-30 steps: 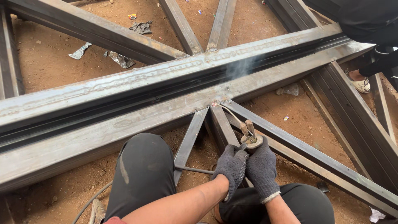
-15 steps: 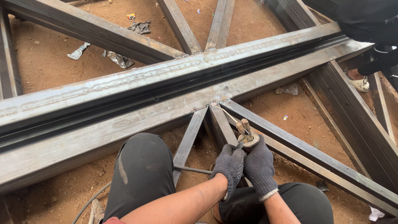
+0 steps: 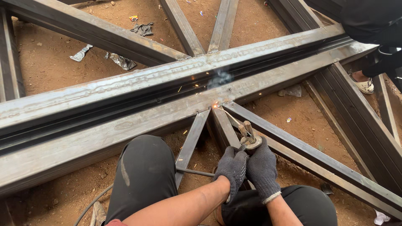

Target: The person joins several metal beams into a triangular framework using a welding rod. They carefully apply the weld at the intersection points while wearing protective gloves.

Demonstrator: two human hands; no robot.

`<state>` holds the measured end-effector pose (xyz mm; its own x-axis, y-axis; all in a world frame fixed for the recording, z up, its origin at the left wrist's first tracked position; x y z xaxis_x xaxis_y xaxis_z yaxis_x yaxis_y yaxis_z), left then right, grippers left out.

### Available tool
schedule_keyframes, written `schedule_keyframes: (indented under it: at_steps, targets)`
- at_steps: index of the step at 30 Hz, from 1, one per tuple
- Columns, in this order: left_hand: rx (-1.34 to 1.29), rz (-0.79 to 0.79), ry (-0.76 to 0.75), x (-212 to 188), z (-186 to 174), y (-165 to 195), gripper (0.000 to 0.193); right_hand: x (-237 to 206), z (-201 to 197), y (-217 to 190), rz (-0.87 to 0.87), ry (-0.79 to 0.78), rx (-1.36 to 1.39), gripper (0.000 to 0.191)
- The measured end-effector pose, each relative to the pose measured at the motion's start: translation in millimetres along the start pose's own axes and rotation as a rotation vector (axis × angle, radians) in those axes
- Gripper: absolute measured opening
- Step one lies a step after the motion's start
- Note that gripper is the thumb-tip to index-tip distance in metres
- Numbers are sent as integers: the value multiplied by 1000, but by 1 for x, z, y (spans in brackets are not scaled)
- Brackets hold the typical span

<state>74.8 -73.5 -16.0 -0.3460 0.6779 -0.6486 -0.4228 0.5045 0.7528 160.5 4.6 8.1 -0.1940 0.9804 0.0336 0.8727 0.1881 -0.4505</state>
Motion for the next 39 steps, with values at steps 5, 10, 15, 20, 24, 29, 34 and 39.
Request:
schedule_keyframes:
  at_steps: [5, 10, 15, 20, 24, 29, 34, 39]
  targets:
    - [69, -20, 21, -4, -4, -3, 38, -2, -1, 5, 20, -24, -31, 52]
    - [-5, -27, 9, 0, 0, 1, 41, 2, 6, 10, -9, 4, 10, 51]
    - [130, 96, 46, 2, -1, 3, 45, 2, 9, 21, -18, 141, 62, 53]
    - [163, 119, 43, 4, 0, 4, 47, 3, 10, 22, -60, 100, 50, 49]
    - [161, 76, 44, 4, -1, 2, 46, 3, 10, 19, -59, 65, 23, 49]
    - [130, 55, 24, 3, 0, 1, 45, 3, 9, 17, -31, 37, 37, 49]
    - [90, 18, 17, 4, 1, -1, 43, 2, 9, 15, -45, 19, 40, 52]
    - [60, 5, -5, 3, 1, -1, 42, 3, 9, 15, -48, 5, 45, 51]
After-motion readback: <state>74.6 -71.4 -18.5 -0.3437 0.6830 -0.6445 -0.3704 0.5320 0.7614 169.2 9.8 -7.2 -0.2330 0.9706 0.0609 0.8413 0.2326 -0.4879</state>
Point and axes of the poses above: each hand's wrist, its own x-axis towards the middle knuckle, its own z-axis out of the palm, y = z × x, the point moved 4 cm from there along x, towards the middle knuckle, and after that the axes turned 4 degrees about y, right-handed, at the moved point
